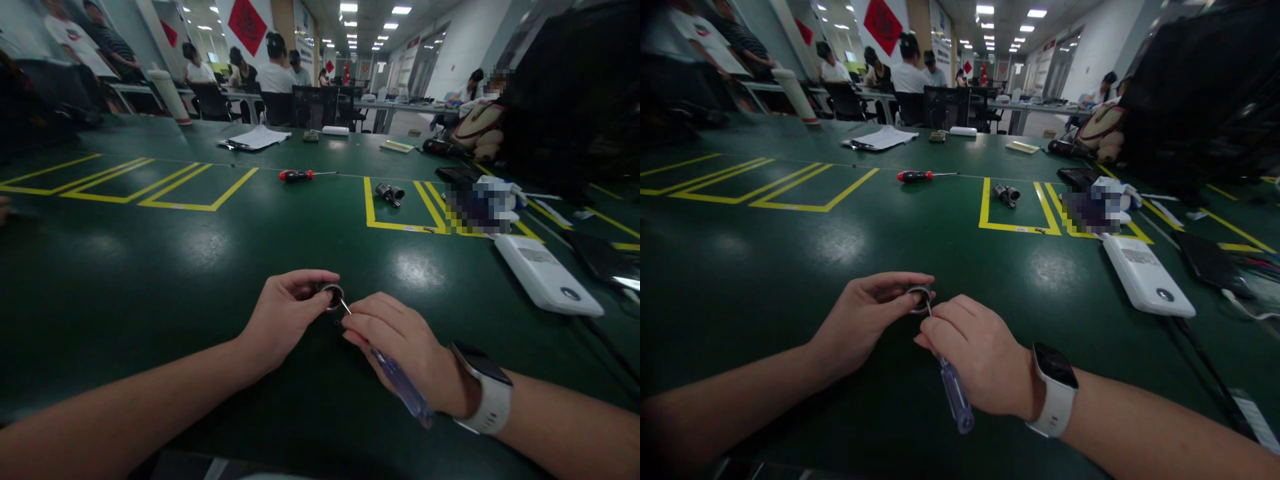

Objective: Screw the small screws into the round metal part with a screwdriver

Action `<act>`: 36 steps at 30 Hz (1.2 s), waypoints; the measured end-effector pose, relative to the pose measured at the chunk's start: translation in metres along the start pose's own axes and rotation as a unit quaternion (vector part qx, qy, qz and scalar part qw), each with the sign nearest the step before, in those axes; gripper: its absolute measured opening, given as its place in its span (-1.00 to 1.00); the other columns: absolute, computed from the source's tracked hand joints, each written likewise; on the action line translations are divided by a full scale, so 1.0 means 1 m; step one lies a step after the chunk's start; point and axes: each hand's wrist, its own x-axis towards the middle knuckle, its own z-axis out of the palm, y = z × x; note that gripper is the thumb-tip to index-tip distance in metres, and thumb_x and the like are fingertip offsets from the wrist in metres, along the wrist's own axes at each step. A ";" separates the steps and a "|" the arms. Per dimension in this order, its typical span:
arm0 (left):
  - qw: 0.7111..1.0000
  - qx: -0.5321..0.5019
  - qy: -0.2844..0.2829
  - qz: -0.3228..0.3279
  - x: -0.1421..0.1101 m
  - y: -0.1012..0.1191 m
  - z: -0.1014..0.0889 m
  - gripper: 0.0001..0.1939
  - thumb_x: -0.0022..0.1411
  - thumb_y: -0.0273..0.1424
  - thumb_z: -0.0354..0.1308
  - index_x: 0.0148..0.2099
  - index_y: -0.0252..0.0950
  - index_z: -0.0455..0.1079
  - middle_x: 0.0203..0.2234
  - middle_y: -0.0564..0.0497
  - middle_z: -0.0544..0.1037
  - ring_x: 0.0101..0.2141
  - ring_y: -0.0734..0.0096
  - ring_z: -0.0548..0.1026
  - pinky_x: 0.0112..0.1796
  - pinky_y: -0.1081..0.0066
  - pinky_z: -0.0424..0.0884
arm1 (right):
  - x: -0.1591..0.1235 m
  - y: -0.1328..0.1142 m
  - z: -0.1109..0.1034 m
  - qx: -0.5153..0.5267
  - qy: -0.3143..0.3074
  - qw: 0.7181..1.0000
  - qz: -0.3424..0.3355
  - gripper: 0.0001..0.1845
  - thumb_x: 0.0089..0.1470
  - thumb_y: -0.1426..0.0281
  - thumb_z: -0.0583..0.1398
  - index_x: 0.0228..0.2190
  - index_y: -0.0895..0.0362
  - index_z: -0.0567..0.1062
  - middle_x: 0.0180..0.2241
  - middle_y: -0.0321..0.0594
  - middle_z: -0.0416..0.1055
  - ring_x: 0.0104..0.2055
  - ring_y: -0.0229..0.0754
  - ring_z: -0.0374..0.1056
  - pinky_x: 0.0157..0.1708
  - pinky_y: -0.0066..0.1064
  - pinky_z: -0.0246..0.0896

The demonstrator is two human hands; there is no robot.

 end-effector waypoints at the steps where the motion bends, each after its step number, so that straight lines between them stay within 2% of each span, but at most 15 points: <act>1: 1.000 0.002 -0.001 0.000 0.000 0.000 0.000 -0.74 -0.07 -0.47 0.23 -0.24 -0.34 0.50 -0.40 -0.03 0.61 -0.36 0.36 0.54 -0.29 0.41 0.42 | 0.000 -0.001 0.000 -0.004 0.001 1.000 0.002 -0.86 0.15 0.50 0.07 -0.35 0.25 0.43 -0.35 -0.07 0.45 -0.32 -0.19 0.33 -0.32 -0.37 0.31; 9: 1.000 0.009 -0.006 0.009 0.000 -0.001 -0.001 -0.76 -0.06 -0.48 0.22 -0.24 -0.35 0.51 -0.39 -0.02 0.61 -0.36 0.39 0.53 -0.30 0.45 0.42 | 0.002 -0.002 -0.001 -0.023 -0.014 0.999 -0.020 -0.83 0.17 0.49 0.05 -0.35 0.26 0.43 -0.36 -0.07 0.47 -0.27 -0.16 0.37 -0.25 -0.31 0.35; 13: 1.000 0.012 -0.004 0.004 0.000 0.000 -0.001 -0.74 -0.04 -0.46 0.23 -0.22 -0.34 0.51 -0.39 -0.02 0.61 -0.37 0.37 0.54 -0.30 0.42 0.43 | 0.000 -0.002 -0.001 -0.018 0.002 1.000 -0.012 -0.85 0.16 0.51 0.06 -0.34 0.27 0.43 -0.34 -0.06 0.47 -0.27 -0.17 0.38 -0.23 -0.31 0.36; 16: 1.000 0.010 -0.002 0.000 -0.001 0.000 -0.001 -0.74 -0.05 -0.47 0.24 -0.22 -0.33 0.51 -0.39 -0.03 0.61 -0.36 0.36 0.54 -0.28 0.41 0.43 | 0.000 -0.003 -0.002 -0.028 -0.009 1.000 -0.008 -0.85 0.16 0.51 0.06 -0.34 0.28 0.43 -0.34 -0.05 0.47 -0.27 -0.15 0.39 -0.23 -0.29 0.37; 24: 1.000 -0.003 -0.002 0.009 0.000 0.001 -0.001 -0.73 -0.06 -0.50 0.24 -0.22 -0.30 0.53 -0.28 -0.04 0.60 -0.28 0.34 0.54 -0.18 0.36 0.43 | 0.004 -0.001 -0.003 -0.034 -0.023 0.999 -0.021 -0.82 0.17 0.50 0.05 -0.33 0.30 0.44 -0.34 -0.04 0.49 -0.24 -0.12 0.41 -0.14 -0.24 0.36; 31: 1.000 0.000 -0.005 0.011 0.001 -0.001 -0.001 -0.76 -0.05 -0.51 0.23 -0.24 -0.32 0.53 -0.34 -0.03 0.61 -0.34 0.37 0.53 -0.21 0.38 0.43 | 0.002 -0.002 0.001 -0.045 -0.013 0.999 -0.013 -0.83 0.16 0.51 0.06 -0.34 0.28 0.45 -0.34 -0.05 0.49 -0.23 -0.12 0.41 -0.11 -0.21 0.35; 34: 1.000 0.007 -0.004 0.013 0.002 0.000 -0.002 -0.78 -0.04 -0.50 0.23 -0.25 -0.34 0.52 -0.38 -0.03 0.60 -0.37 0.39 0.53 -0.25 0.39 0.44 | 0.001 -0.002 -0.002 0.016 0.008 1.000 0.005 -0.85 0.14 0.52 0.07 -0.33 0.25 0.45 -0.33 -0.09 0.50 -0.23 -0.15 0.42 -0.08 -0.20 0.34; 36: 1.000 0.006 -0.002 0.015 0.003 0.000 -0.004 -0.78 -0.03 -0.50 0.23 -0.25 -0.35 0.51 -0.39 -0.02 0.59 -0.38 0.40 0.52 -0.27 0.39 0.44 | 0.001 -0.001 -0.004 0.112 0.039 0.990 0.074 -0.84 0.14 0.51 0.07 -0.35 0.20 0.46 -0.36 -0.17 0.50 -0.25 -0.20 0.43 -0.05 -0.21 0.31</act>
